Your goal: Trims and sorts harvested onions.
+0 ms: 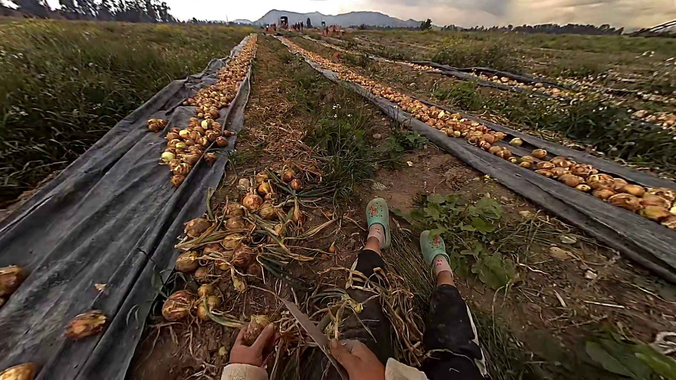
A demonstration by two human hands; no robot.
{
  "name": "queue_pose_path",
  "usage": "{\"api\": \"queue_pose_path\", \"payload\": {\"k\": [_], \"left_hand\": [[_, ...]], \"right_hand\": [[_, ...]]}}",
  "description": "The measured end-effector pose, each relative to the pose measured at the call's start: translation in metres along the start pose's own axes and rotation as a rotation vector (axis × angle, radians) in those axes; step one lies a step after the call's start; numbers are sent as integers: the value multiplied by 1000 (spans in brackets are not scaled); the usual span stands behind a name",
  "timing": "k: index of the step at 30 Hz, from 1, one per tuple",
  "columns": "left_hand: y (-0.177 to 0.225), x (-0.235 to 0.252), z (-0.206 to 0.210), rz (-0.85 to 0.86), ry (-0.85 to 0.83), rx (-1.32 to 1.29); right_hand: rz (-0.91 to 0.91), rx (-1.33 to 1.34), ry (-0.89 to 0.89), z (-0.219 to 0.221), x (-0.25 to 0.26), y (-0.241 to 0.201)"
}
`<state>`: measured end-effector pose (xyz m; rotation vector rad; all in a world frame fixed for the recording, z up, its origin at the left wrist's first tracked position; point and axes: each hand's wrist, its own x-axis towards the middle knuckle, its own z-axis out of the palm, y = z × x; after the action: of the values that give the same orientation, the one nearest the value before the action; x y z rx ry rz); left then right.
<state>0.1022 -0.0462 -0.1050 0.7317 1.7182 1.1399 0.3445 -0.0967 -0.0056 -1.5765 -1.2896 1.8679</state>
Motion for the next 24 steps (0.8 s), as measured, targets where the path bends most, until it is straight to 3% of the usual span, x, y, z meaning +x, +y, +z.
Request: {"api": "queue_pose_path", "payload": {"k": [2, 4, 8, 10, 12, 18, 20, 22, 24], "left_hand": [[-15, 11, -20, -130, 169, -334], [-15, 14, -48, -201, 277, -454], [-49, 25, -120, -7, 302, -312], [-24, 9, -127, -203, 422, -10], [-16, -3, -118, -297, 466, 106], [-61, -9, -86, -468, 341, 130], [-66, -1, -90, -469, 145, 343], [-54, 13, -107, -308, -17, 645], [-54, 42, -141, -138, 121, 466]], "right_hand": [[57, 33, 23, -4, 4, 0], [77, 73, 54, -4, 6, -2], [61, 79, 82, -4, 9, -3], [53, 78, 105, -3, 11, 0], [49, 95, 130, -2, 14, 2], [22, 150, 160, -3, 18, 6], [20, 168, 164, -5, 19, 6], [24, 171, 163, -6, 20, 5], [33, 178, 161, -6, 21, 4]]}}
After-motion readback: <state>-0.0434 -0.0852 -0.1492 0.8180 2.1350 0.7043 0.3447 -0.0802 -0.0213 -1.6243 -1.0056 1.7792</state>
